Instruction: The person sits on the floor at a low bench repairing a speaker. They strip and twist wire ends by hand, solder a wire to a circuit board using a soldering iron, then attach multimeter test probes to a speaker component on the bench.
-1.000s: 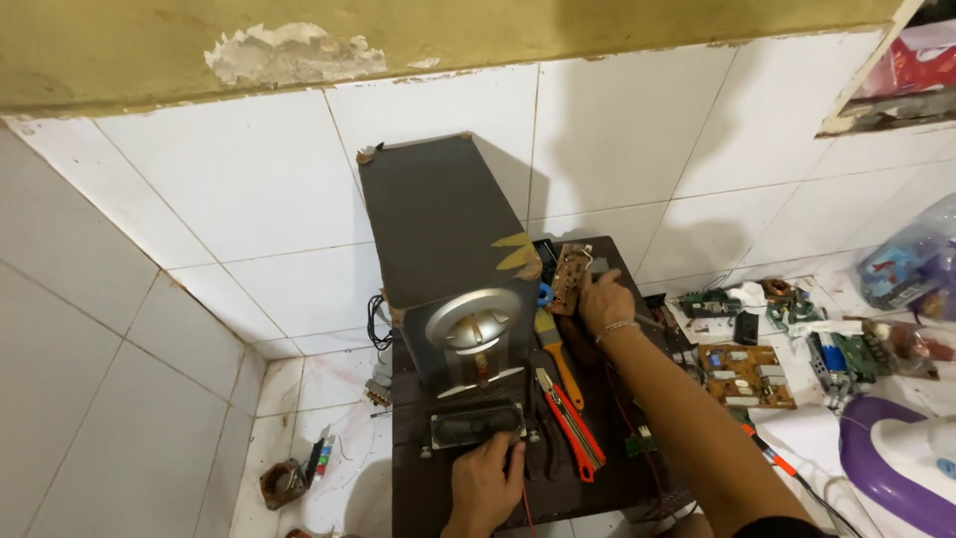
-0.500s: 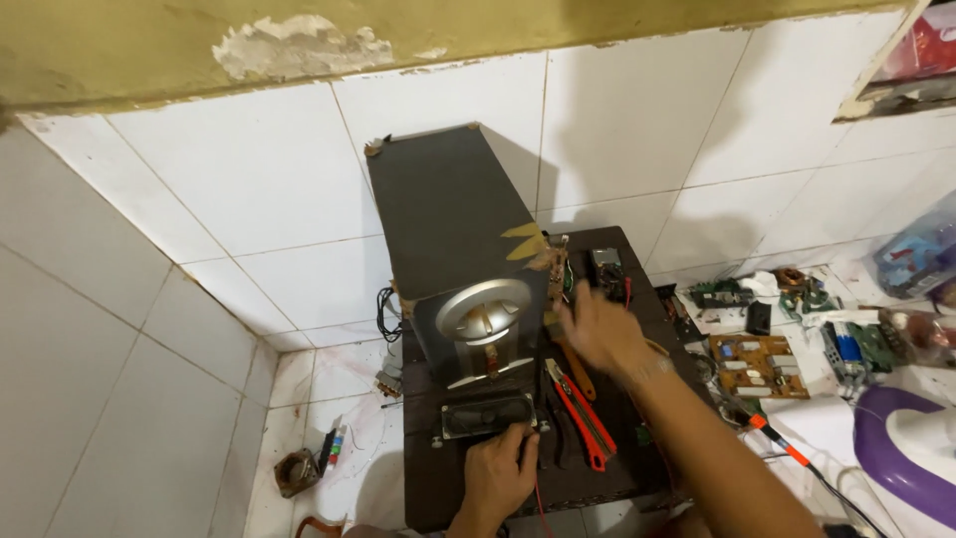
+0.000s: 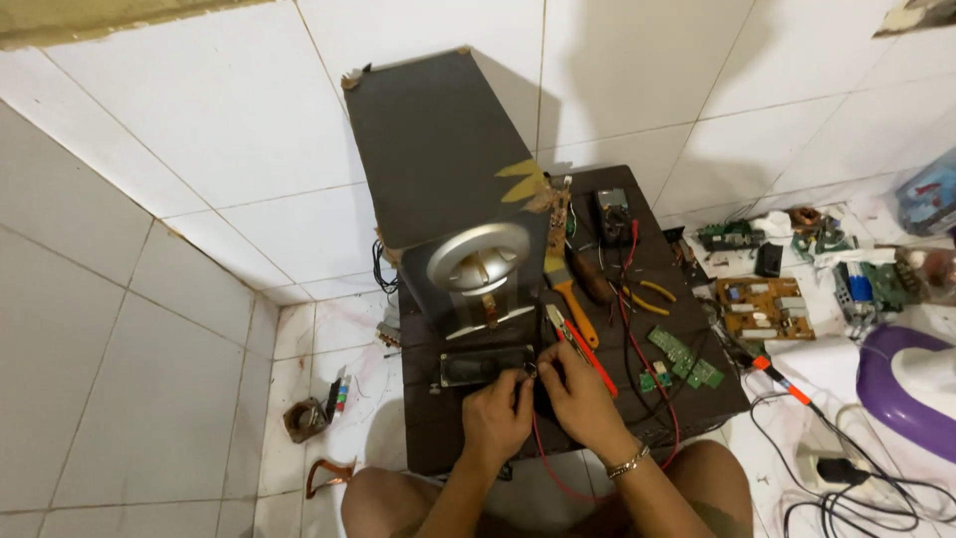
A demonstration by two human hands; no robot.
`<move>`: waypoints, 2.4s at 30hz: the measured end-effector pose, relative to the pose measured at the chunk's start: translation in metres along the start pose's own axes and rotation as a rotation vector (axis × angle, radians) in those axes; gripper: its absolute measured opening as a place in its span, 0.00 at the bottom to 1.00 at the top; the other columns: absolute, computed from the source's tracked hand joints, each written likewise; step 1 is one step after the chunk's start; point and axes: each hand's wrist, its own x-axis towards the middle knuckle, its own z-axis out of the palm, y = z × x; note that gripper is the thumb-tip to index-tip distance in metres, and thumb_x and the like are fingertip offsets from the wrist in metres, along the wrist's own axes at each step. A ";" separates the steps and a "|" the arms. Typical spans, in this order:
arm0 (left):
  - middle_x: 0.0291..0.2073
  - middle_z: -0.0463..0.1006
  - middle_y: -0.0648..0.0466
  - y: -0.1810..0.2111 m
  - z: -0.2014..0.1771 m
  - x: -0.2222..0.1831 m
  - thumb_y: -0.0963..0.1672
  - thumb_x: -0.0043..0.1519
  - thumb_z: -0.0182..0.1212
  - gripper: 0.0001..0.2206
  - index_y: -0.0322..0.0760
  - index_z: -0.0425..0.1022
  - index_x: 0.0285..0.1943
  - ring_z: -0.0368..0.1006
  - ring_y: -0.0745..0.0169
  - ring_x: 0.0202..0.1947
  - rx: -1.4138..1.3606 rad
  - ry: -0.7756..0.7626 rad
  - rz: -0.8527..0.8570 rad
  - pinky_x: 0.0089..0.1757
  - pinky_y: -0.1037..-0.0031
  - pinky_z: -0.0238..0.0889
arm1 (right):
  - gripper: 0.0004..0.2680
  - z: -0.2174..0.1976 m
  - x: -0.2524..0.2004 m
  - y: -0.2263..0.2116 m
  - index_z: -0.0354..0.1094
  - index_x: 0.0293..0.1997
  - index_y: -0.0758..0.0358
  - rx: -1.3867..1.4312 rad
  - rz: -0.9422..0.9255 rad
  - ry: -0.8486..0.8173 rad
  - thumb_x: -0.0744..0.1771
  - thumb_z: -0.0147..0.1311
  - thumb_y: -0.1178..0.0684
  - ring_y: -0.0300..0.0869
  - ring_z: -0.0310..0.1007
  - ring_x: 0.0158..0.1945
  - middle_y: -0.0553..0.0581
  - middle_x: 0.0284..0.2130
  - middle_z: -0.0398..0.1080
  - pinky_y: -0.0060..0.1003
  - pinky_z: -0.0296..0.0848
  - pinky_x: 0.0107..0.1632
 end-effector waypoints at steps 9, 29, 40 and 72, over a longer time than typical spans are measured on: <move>0.22 0.80 0.51 -0.002 -0.001 -0.003 0.41 0.59 0.62 0.04 0.36 0.75 0.40 0.72 0.54 0.15 0.017 0.019 0.018 0.22 0.69 0.62 | 0.04 -0.001 -0.008 -0.005 0.74 0.42 0.59 0.027 -0.002 -0.009 0.65 0.56 0.57 0.35 0.63 0.26 0.48 0.29 0.73 0.29 0.64 0.31; 0.19 0.78 0.52 -0.009 0.004 -0.007 0.39 0.54 0.63 0.07 0.34 0.75 0.40 0.69 0.54 0.13 -0.006 -0.054 0.042 0.20 0.68 0.60 | 0.03 0.004 0.008 -0.001 0.77 0.35 0.61 0.063 -0.098 -0.007 0.64 0.60 0.54 0.34 0.65 0.26 0.47 0.25 0.75 0.28 0.64 0.30; 0.13 0.70 0.58 -0.006 0.004 -0.006 0.41 0.54 0.67 0.05 0.37 0.75 0.34 0.61 0.64 0.10 -0.025 -0.032 0.010 0.18 0.72 0.55 | 0.02 0.008 0.009 0.012 0.75 0.32 0.65 0.314 -0.045 0.010 0.63 0.63 0.60 0.34 0.66 0.27 0.50 0.23 0.74 0.27 0.66 0.32; 0.14 0.74 0.54 -0.010 0.005 -0.008 0.41 0.53 0.66 0.05 0.35 0.74 0.31 0.62 0.62 0.10 -0.041 -0.023 0.008 0.18 0.72 0.55 | 0.03 0.009 -0.003 0.000 0.75 0.30 0.63 0.120 -0.074 0.104 0.63 0.62 0.56 0.34 0.66 0.24 0.48 0.23 0.73 0.28 0.66 0.29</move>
